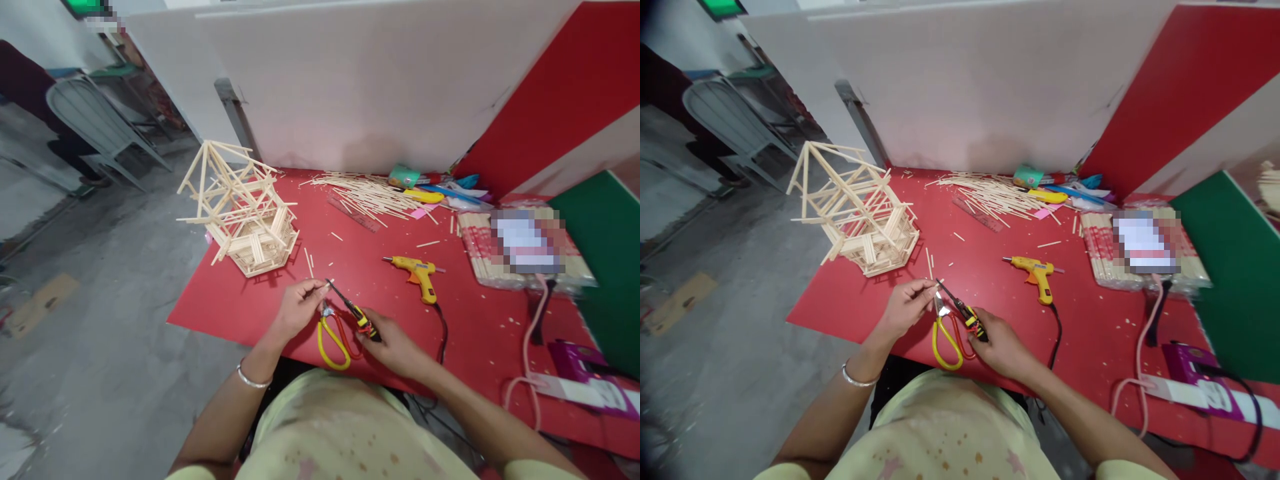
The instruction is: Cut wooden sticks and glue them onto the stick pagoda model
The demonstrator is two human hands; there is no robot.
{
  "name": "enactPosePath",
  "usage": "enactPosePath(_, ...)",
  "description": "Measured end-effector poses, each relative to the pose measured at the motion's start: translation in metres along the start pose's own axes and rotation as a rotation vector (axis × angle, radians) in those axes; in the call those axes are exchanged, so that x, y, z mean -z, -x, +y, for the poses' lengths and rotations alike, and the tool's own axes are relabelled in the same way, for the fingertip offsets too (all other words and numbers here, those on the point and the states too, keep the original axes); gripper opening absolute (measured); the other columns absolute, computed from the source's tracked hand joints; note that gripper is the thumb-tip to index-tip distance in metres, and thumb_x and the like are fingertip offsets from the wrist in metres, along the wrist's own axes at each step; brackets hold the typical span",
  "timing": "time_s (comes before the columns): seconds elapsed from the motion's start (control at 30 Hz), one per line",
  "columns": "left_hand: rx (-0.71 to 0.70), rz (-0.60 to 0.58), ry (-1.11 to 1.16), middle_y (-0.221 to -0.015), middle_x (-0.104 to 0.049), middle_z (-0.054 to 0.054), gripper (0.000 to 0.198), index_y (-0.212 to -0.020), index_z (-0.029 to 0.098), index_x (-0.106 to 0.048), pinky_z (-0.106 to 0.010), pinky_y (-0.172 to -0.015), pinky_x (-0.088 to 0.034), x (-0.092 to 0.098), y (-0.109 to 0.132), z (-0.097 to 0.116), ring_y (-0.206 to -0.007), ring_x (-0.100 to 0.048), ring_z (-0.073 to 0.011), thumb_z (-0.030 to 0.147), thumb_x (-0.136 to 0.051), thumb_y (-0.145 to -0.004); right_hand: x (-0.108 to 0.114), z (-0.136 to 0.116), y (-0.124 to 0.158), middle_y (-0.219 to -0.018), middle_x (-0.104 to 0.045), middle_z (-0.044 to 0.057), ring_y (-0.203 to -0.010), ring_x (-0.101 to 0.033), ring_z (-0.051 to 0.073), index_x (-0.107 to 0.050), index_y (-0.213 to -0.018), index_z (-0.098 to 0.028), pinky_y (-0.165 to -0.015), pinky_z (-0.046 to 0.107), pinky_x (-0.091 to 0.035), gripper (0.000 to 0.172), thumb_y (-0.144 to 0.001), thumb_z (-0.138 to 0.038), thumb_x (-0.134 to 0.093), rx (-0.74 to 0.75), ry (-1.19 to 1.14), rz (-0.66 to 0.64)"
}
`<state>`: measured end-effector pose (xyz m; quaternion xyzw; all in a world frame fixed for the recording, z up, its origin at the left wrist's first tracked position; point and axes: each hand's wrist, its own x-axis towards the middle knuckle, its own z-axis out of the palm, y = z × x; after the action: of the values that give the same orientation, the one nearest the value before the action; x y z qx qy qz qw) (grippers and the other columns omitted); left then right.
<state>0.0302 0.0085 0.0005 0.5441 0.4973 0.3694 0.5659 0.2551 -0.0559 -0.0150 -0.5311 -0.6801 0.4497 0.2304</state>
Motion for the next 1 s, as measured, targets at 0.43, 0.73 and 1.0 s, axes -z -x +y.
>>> enactPosePath(0.43, -0.014, -0.047, 0.141, -0.057, -0.062, 0.000, 0.030, -0.079, 0.014, -0.068, -0.019, -0.041, -0.034, 0.002, -0.006, -0.002, -0.038, -0.045, -0.0058, 0.043, -0.066, -0.084, 0.008, -0.014, 0.009, -0.073, -0.055, -0.002, -0.064, -0.049, 0.013, -0.059, -0.100, -0.015, -0.062, 0.025, -0.041, 0.031, -0.082, -0.039, -0.059, -0.137, -0.506, -0.265)
enactPosePath(0.73, -0.007, 0.062, 0.226, -0.067, -0.067, -0.003, 0.037, -0.091, 0.013, -0.065, -0.017, -0.038, -0.031, -0.004, -0.005, -0.015, -0.040, -0.046, -0.0049, 0.050, -0.061, -0.088, 0.023, 0.006, -0.040, -0.102, -0.065, 0.020, -0.093, -0.061, 0.033, -0.060, -0.116, -0.013, -0.079, 0.042, -0.044, 0.044, -0.089, -0.047, -0.052, -0.274, 0.646, 0.234)
enactPosePath(1.0, 0.006, 0.167, 0.296, -0.076, -0.069, -0.003, 0.035, -0.092, 0.016, -0.062, -0.019, -0.042, -0.041, 0.005, -0.002, -0.018, -0.049, -0.058, -0.0090, 0.050, -0.063, -0.086, -0.011, -0.023, -0.046, -0.134, -0.051, 0.021, -0.125, -0.043, 0.038, -0.046, -0.142, -0.018, -0.102, 0.052, -0.031, 0.058, -0.092, -0.049, -0.050, -0.007, 0.677, 0.367)
